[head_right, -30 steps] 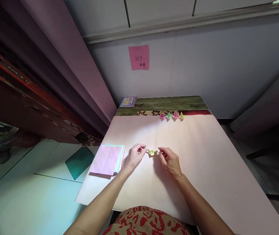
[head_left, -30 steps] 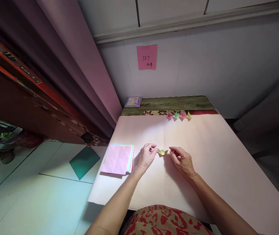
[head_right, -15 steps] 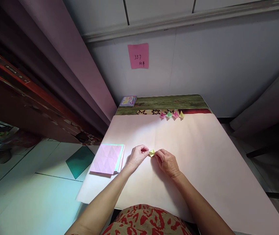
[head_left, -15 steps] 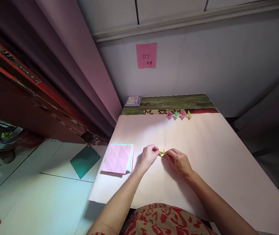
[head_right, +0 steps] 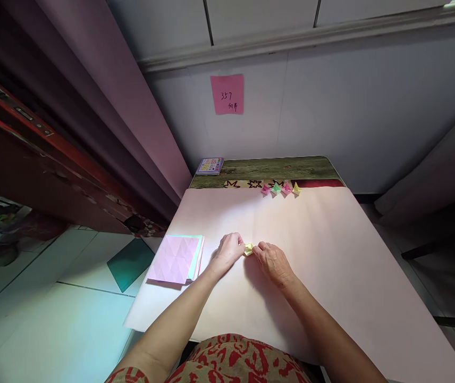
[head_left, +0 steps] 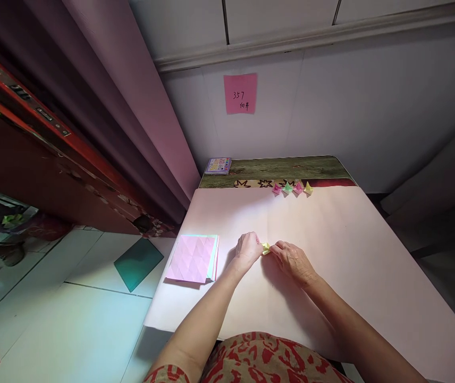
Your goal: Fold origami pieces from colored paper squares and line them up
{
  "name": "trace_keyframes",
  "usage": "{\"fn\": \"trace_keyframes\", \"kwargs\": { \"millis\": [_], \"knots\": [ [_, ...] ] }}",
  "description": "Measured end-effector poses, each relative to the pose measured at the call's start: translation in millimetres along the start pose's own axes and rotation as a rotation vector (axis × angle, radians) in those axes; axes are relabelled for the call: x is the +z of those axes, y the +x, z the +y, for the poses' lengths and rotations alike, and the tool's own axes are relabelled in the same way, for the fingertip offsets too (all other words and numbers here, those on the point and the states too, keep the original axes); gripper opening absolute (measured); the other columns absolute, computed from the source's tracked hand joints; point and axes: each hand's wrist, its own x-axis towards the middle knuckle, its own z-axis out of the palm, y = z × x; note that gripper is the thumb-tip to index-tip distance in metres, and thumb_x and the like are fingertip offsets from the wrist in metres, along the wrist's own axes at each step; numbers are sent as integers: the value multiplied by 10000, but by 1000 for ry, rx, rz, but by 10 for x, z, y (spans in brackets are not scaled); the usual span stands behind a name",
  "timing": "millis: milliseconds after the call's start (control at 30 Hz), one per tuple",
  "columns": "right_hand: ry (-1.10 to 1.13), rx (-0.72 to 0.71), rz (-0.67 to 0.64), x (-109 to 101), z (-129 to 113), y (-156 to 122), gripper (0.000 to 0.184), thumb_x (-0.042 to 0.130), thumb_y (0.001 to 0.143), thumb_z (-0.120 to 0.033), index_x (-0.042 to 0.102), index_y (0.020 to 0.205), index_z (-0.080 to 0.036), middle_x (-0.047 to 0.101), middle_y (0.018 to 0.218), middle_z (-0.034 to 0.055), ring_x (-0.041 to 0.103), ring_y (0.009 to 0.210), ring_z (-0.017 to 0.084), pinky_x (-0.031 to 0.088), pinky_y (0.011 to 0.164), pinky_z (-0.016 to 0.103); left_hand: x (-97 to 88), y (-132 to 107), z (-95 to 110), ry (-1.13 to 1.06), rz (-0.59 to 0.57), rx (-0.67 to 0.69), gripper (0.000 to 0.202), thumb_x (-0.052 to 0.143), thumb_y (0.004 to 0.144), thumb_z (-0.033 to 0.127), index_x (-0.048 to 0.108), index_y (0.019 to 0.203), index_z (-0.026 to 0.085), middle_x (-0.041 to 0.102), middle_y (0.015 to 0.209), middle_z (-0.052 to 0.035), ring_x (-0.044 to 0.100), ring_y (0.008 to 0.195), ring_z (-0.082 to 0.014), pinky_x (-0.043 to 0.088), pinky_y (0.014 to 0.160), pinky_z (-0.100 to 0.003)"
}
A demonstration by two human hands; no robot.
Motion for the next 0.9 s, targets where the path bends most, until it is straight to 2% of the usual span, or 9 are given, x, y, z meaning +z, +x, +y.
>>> {"fn": "trace_keyframes", "kwargs": {
  "millis": [200, 333, 567, 767, 900],
  "knots": [
    [-61, 26, -140, -61, -30, 57, 259, 419, 975, -133, 660, 936, -220, 653, 886, 41, 582, 769, 161, 327, 623, 269, 45, 13, 45, 95, -9, -17, 223, 527, 792, 130, 706, 923, 157, 721, 918, -142, 673, 883, -261, 466, 710, -310],
    [-60, 12, -143, -56, -34, 72, 247, 443, 948, -88, 657, 928, -209, 659, 896, 41, 590, 793, 165, 346, 662, 272, 55, -2, 61, 129, -24, -11, 213, 527, 813, 148, 697, 941, 160, 718, 933, -143, 677, 899, -259, 475, 728, -311],
    [-85, -78, -128, -15, -6, 55, 268, 430, 961, -95, 675, 982, -201, 675, 920, 56, 595, 809, 178, 369, 714, 282, 46, -10, 82, 142, -30, -22, 223, 522, 815, 144, 694, 956, 155, 714, 949, -155, 676, 909, -267, 473, 720, -317],
    [-54, -52, -50, 11, 37, 45, 244, 447, 966, -136, 673, 930, -220, 675, 878, 33, 596, 737, 158, 338, 616, 266, 12, -57, 93, 107, -25, -11, 226, 525, 839, 183, 697, 983, 149, 714, 956, -157, 668, 906, -258, 460, 727, -317],
    [89, 18, 84, 76, 126, -21, 202, 458, 979, -214, 658, 960, -237, 681, 848, 7, 579, 657, 130, 306, 561, 243, -23, -50, -17, 41, -26, 28, 238, 518, 901, 333, 696, 901, 176, 718, 870, -96, 662, 844, -215, 451, 716, -286]
  ]
}}
